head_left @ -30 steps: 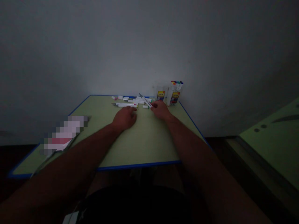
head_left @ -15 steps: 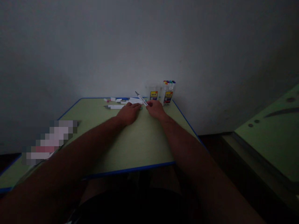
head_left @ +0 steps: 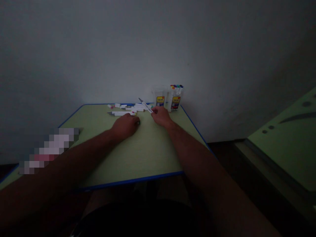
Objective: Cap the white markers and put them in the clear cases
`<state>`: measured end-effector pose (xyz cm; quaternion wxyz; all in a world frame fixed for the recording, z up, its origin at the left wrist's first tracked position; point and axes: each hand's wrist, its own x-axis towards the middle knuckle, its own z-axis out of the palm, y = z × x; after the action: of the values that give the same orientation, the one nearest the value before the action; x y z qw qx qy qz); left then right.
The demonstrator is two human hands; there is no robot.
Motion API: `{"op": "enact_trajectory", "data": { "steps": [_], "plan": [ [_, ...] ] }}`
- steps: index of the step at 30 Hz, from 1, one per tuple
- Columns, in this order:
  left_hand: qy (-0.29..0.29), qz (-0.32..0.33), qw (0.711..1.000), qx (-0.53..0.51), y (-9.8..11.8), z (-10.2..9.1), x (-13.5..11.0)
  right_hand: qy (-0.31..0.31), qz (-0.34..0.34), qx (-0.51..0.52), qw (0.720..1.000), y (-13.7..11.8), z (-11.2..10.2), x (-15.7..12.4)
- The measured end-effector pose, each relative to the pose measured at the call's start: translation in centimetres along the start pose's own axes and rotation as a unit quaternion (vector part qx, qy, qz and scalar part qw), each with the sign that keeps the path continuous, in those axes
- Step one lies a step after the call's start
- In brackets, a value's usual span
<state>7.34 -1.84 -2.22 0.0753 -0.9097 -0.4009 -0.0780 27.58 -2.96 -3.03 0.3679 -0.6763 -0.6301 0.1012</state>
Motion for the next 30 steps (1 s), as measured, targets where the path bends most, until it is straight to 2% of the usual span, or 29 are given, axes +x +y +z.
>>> {"op": "enact_trajectory", "data": {
  "steps": [3, 5, 9, 12, 20, 30],
  "plan": [
    [-0.026, -0.028, 0.999, -0.020, -0.4, -1.1, -1.3, -0.008, -0.005, 0.004, 1.000, -0.4, 0.0, -0.2],
    [-0.019, -0.068, 0.995, -0.071, -0.9, -1.7, -1.9, -0.013, -0.004, 0.000, 1.000, -0.7, -0.1, -0.3],
    [0.058, -0.178, 0.959, -0.214, -2.0, -2.2, -2.5, -0.020, -0.003, -0.005, 1.000, -1.1, -0.3, -0.7],
    [0.115, -0.224, 0.924, -0.287, -2.8, -2.0, -2.9, -0.016, -0.009, -0.002, 1.000, -1.1, -0.2, -0.8],
    [0.194, -0.198, 0.888, -0.366, -3.2, -1.1, -3.6, -0.014, -0.041, 0.015, 0.999, -1.8, 0.4, -1.4],
    [0.227, -0.198, 0.872, -0.385, -3.3, -0.4, -3.5, 0.003, -0.038, 0.048, 0.998, -1.8, 1.0, -1.6]
  ]
}}
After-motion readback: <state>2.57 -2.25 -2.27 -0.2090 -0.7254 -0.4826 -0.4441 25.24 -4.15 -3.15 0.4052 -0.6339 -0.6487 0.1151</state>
